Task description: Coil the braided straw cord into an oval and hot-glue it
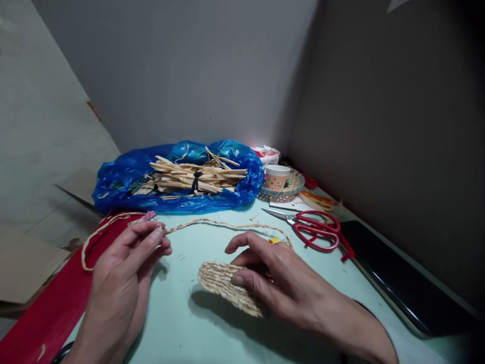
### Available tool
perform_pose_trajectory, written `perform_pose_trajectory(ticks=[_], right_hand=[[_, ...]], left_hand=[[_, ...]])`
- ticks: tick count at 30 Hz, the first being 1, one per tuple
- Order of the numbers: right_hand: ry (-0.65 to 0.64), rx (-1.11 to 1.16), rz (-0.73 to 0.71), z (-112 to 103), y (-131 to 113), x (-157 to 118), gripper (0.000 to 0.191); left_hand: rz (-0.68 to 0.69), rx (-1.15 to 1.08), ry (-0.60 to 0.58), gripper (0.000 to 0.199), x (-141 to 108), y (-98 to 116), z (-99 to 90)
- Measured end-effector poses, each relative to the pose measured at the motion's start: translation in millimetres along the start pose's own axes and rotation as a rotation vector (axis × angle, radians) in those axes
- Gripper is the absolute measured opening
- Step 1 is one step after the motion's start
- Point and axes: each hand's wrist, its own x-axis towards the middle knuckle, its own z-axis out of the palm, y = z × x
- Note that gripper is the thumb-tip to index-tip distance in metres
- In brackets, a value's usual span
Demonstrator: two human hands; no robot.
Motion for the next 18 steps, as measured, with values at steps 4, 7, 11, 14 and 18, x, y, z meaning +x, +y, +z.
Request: perform_pose_trajectory(ticks=[4,7,11,14,18], right_hand=[[-0.036,0.168,0.003,-3.7,3.8,2.5,0.016],[-0.047,0.227,0.031,-5.7,4.9,2.6,0.018],[-0.051,0.15,-0.003,-6.3,1.7,0.3,0.016],[-0.041,0.032,-0.05,-4.7,-0.7,-0.8,0.017],[-0.021,-0.004,-0.043,-2.2,1.3,1.7,0.016]], left_hand=[[-0.118,-0.005,-0.145,0.015,0.3,-7.8,-0.1],[-0.182,0.022,-0.26,0.018,-8.3,-14.9,2.5],[-0.226,0.102,-0.404,0.034,-20.8,-19.6,2.5],[-0.257,0.113,-0.389,0.035,-23.6,-18.5,1.5],[-0.132,0.151,-0.389,0.032,-14.8,-14.3,0.6]])
